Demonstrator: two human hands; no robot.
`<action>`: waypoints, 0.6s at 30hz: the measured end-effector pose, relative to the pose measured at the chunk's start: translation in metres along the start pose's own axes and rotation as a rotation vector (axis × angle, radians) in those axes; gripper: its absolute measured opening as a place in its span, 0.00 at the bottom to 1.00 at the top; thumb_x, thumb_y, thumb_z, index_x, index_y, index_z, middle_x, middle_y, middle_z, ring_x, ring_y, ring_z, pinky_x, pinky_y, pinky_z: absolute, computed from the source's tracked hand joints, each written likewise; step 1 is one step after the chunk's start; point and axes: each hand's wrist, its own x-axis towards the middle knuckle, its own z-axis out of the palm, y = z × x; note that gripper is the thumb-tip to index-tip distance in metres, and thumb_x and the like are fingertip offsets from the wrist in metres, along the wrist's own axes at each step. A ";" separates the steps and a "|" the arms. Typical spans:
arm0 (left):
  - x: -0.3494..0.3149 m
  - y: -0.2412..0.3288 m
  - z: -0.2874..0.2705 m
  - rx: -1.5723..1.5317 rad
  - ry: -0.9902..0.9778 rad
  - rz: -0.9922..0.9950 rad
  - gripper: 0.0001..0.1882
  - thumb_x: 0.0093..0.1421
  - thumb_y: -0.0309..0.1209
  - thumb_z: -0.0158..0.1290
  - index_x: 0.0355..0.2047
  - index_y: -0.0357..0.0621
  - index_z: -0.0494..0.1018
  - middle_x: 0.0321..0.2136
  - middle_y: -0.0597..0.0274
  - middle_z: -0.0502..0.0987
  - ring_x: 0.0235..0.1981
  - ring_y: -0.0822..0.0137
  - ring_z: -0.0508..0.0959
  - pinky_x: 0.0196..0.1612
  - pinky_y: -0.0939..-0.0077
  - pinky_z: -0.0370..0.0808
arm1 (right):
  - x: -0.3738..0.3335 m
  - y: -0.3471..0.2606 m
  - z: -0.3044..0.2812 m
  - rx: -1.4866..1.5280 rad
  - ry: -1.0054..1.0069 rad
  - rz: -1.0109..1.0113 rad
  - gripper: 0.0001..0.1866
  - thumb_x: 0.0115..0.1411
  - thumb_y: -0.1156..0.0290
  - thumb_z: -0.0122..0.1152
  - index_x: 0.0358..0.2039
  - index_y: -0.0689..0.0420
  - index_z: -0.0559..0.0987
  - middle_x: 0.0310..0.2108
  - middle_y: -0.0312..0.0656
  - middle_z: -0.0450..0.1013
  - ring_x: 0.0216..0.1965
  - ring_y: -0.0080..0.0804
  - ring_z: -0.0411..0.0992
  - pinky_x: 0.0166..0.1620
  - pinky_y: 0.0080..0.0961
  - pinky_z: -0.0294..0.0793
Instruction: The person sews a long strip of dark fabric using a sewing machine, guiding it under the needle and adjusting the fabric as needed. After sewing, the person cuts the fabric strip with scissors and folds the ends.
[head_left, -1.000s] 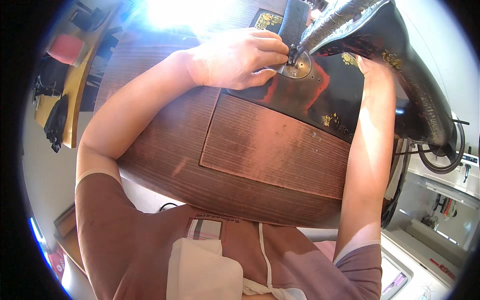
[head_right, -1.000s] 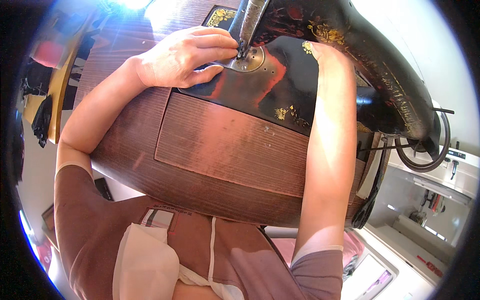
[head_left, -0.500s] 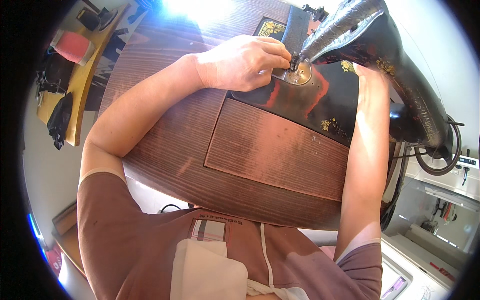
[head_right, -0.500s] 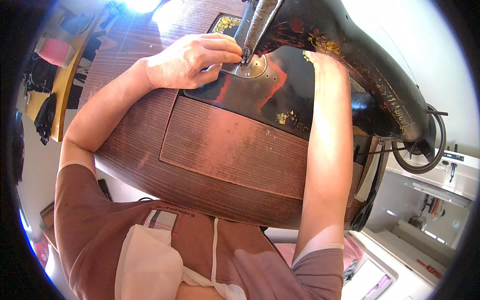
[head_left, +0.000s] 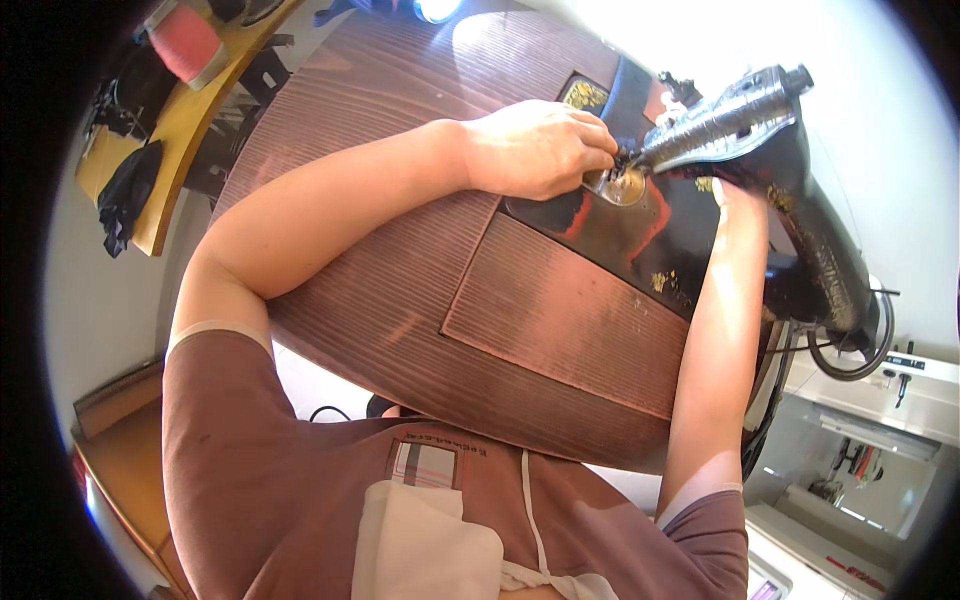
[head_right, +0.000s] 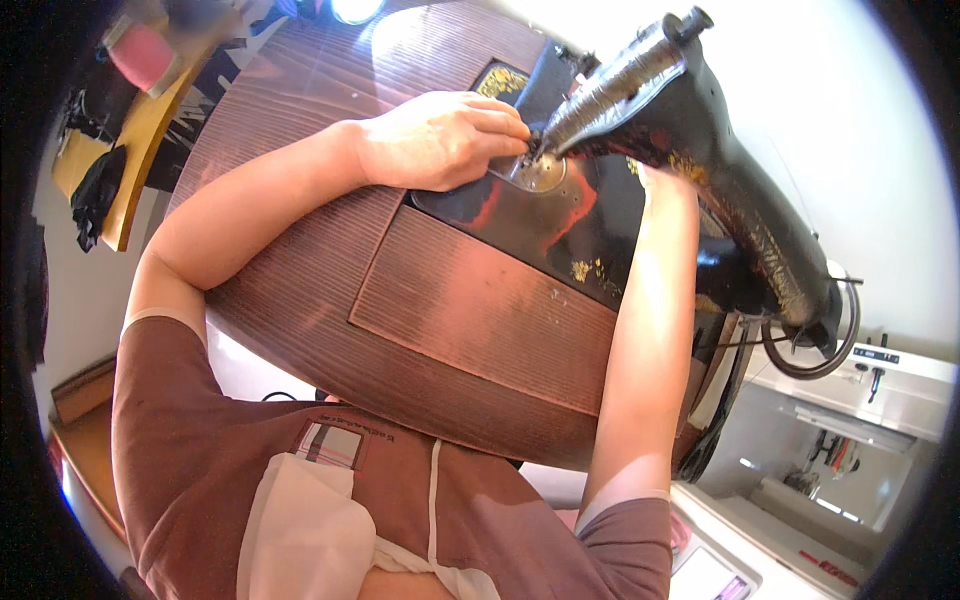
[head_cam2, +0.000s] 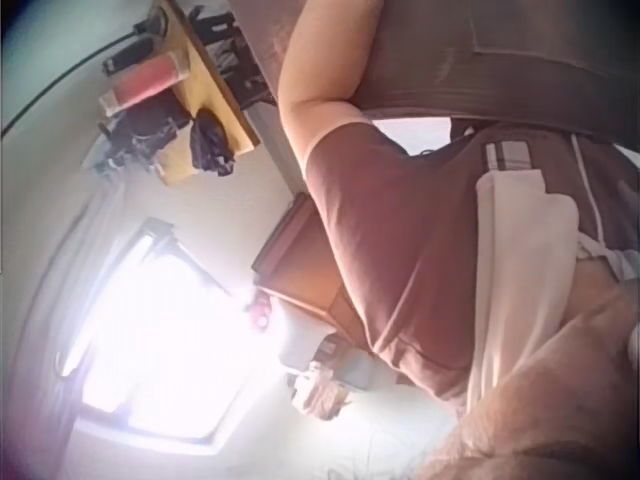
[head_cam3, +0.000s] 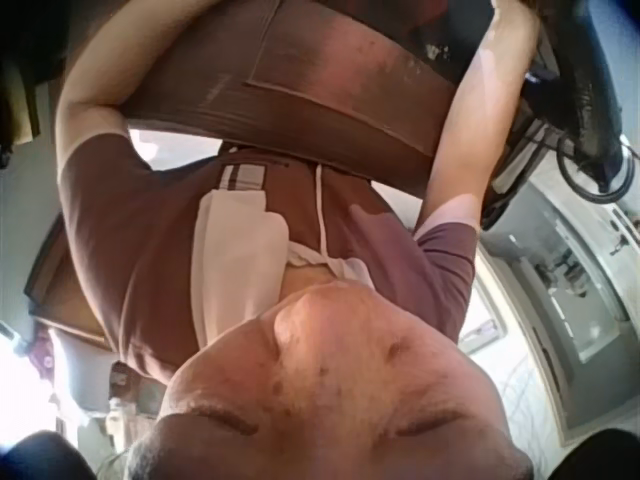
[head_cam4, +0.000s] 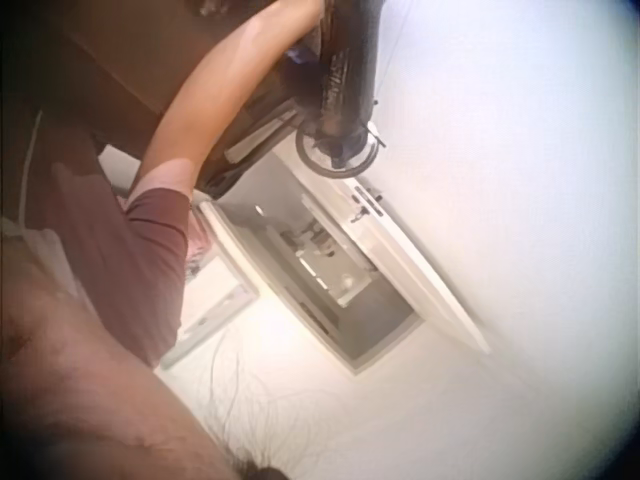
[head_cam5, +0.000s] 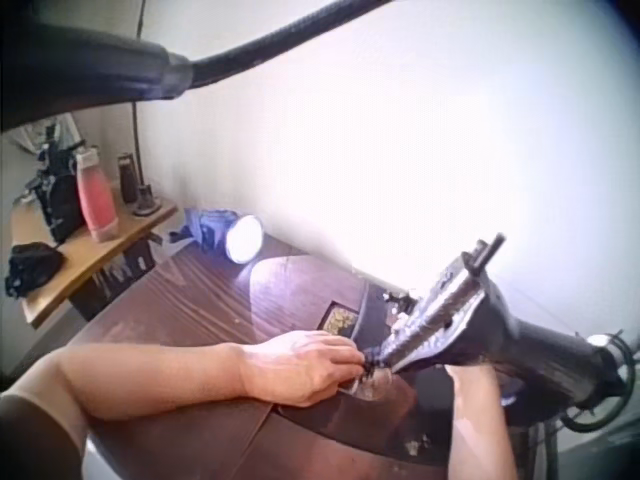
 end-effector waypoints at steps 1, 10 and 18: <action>-0.001 0.000 -0.001 0.005 0.013 -0.001 0.16 0.51 0.23 0.53 0.42 0.34 0.75 0.46 0.52 0.75 0.50 0.55 0.74 0.53 0.65 0.73 | -0.001 0.000 0.000 -0.048 -0.002 0.009 0.23 0.69 0.58 0.45 0.58 0.57 0.65 0.54 0.48 0.66 0.57 0.41 0.64 0.61 0.45 0.66; 0.015 -0.016 0.000 -0.142 0.075 -0.169 0.12 0.53 0.22 0.52 0.39 0.39 0.75 0.38 0.52 0.76 0.43 0.52 0.78 0.46 0.63 0.76 | -0.024 0.018 0.054 -1.149 0.641 0.364 0.19 0.61 0.69 0.60 0.51 0.61 0.75 0.44 0.41 0.75 0.38 0.27 0.73 0.47 0.27 0.73; 0.099 -0.130 0.010 -0.005 -0.294 -0.280 0.34 0.48 0.12 0.50 0.56 0.52 0.71 0.54 0.53 0.73 0.58 0.54 0.70 0.60 0.65 0.67 | -0.085 0.007 0.127 -1.183 0.270 0.352 0.10 0.65 0.68 0.56 0.37 0.63 0.78 0.25 0.38 0.75 0.25 0.21 0.72 0.30 0.18 0.72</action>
